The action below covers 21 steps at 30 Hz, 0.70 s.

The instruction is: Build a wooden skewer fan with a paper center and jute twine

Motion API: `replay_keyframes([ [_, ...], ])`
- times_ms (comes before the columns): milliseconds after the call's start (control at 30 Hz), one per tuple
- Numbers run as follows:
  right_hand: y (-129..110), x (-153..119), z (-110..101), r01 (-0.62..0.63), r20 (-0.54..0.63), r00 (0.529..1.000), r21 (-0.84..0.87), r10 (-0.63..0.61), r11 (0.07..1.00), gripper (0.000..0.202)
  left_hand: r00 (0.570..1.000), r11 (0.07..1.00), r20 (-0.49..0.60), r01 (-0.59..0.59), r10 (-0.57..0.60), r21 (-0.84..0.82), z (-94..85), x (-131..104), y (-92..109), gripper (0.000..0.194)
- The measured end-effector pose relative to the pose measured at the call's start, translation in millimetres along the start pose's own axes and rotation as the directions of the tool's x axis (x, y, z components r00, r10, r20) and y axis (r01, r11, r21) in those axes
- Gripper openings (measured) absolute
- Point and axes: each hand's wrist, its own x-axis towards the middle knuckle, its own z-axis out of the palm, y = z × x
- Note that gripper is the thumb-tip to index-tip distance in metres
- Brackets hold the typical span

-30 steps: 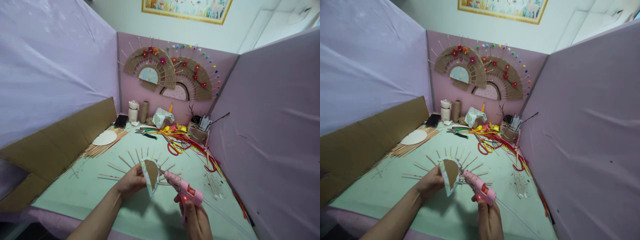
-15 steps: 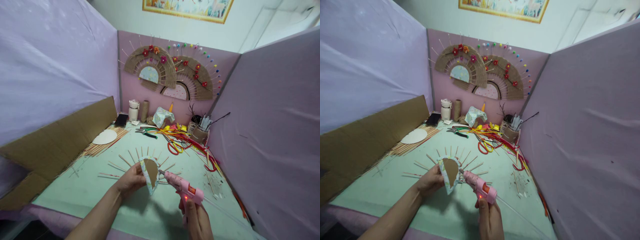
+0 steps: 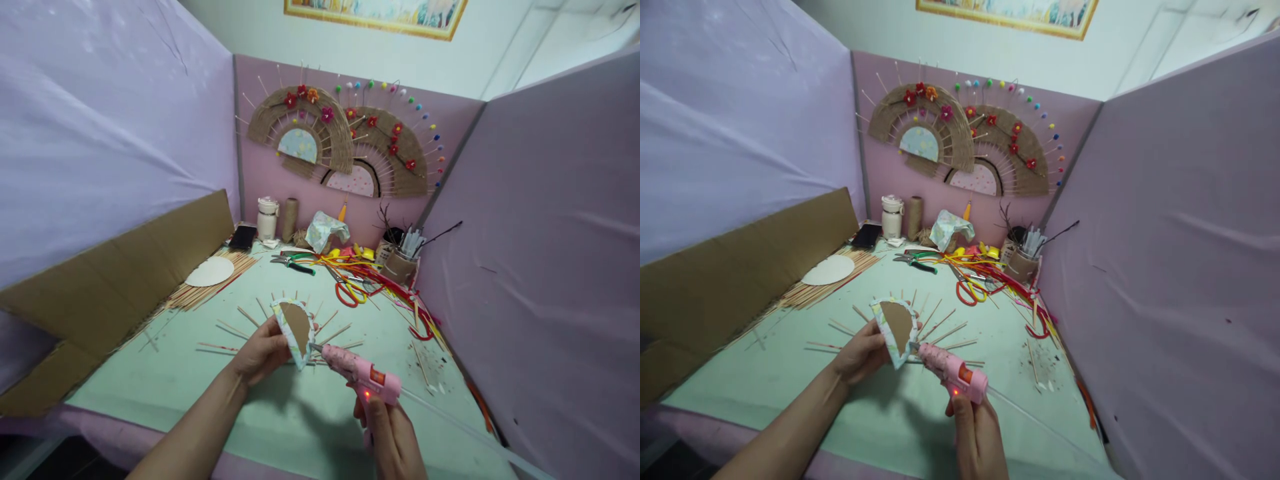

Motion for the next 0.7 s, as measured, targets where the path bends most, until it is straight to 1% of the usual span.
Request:
replay_keyframes([
  [167,-2.9,-0.9,-1.7,-0.029,0.030,0.999,0.030,0.028,0.999,0.061,1.000,0.999,-0.013,-0.007,0.006,-0.045,0.7,-0.1,0.1,0.048],
  [367,1.2,2.0,-1.6,0.013,0.002,1.000,0.038,-0.013,0.999,0.062,1.000,0.999,-0.020,-0.003,0.002,-0.040,0.1,0.6,0.0,0.045],
  [500,-2.6,1.5,-1.3,0.034,0.049,0.998,0.046,-0.036,0.998,0.060,0.999,0.999,-0.049,-0.014,0.012,-0.035,2.2,0.7,1.0,0.044],
  [600,-4.3,1.2,-0.8,0.014,0.081,0.997,0.060,-0.019,0.998,0.061,0.998,0.999,-0.061,-0.024,0.021,-0.048,3.9,0.4,1.7,0.046],
  [700,-4.0,1.0,-0.5,-0.007,0.058,0.998,0.033,0.005,0.999,0.063,0.998,0.998,-0.067,-0.024,0.020,-0.052,3.4,0.3,1.3,0.046],
])
